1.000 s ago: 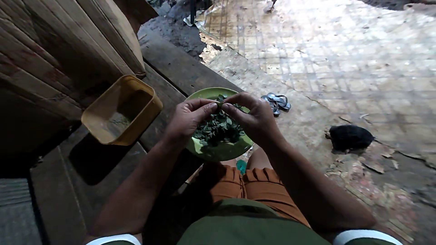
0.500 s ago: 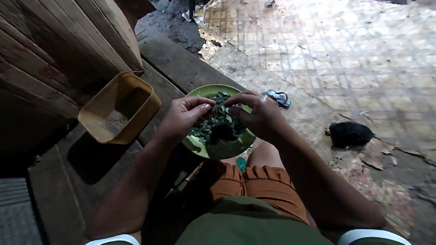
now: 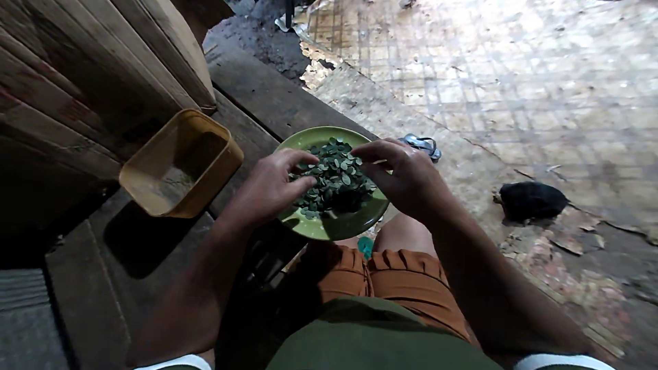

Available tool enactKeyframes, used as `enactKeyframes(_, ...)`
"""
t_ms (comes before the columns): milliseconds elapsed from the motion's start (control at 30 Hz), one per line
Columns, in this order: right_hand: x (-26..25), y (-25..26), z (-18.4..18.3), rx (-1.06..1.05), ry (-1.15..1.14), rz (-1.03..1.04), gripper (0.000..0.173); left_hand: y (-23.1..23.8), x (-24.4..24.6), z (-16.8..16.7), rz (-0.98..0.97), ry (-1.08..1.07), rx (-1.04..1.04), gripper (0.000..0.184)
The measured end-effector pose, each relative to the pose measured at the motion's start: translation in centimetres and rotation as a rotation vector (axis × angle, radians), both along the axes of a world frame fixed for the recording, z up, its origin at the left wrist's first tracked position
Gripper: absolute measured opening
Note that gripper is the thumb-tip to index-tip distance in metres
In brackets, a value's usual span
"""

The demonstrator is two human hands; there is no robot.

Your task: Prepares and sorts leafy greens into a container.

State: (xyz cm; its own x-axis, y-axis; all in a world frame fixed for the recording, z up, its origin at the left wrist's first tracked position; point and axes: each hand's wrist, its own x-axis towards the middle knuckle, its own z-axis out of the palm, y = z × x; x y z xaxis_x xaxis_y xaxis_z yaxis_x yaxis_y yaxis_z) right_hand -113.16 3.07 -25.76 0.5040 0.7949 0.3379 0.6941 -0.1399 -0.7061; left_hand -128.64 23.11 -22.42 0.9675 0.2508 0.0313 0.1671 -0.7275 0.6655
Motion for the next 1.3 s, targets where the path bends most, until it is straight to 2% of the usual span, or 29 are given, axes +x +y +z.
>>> enactKeyframes(100, 0.2, -1.1, 0.1, -0.057, 0.034, -0.072, 0.022, -0.1, 0.2, -0.8, -0.093, 0.130, 0.200, 0.044)
enactKeyframes(233, 0.5, -2.7, -1.0, 0.047, 0.198, -0.125, 0.018, -1.6, 0.1, -0.6, -0.121, -0.017, 0.345, 0.027)
enactKeyframes(333, 0.0, -3.2, -2.0, 0.112, 0.255, -0.135, 0.016, -2.7, 0.0, -0.2, -0.191, -0.067, 0.369, 0.015)
enactKeyframes(500, -1.2, -2.9, -2.3, 0.090, 0.122, -0.115, 0.015, -2.4, 0.8, -1.8, -0.165, -0.044, 0.428, 0.027)
enactKeyframes(633, -1.2, -2.9, -2.1, 0.123, 0.081, -0.114, 0.014, -2.1, 1.3, -2.8, -0.154, -0.093, 0.422, 0.008)
enactKeyframes(700, -1.1, -2.9, -2.2, 0.149, 0.074, -0.118, 0.015, -1.9, 1.3, -2.6, -0.134, -0.118, 0.411, 0.008)
enactKeyframes(833, -1.6, -2.4, -2.4, 0.177, 0.076, -0.117, 0.016, -1.7, 0.8, -1.5, -0.089, -0.194, 0.266, 0.012)
enactKeyframes(1033, -3.1, -0.4, -2.5, 0.172, 0.111, -0.039, 0.027, -2.1, 0.5, -0.8, 0.022, -0.218, -0.134, 0.007)
enactKeyframes(1167, -3.4, 0.7, -2.3, 0.231, 0.148, -0.031, 0.021, -2.4, 0.5, -0.6, 0.075, -0.202, -0.353, 0.005)
enactKeyframes(1300, -3.1, 0.9, -2.3, 0.240, 0.157, -0.037, 0.018, -2.4, 0.7, -0.3, 0.120, -0.188, -0.436, 0.021)
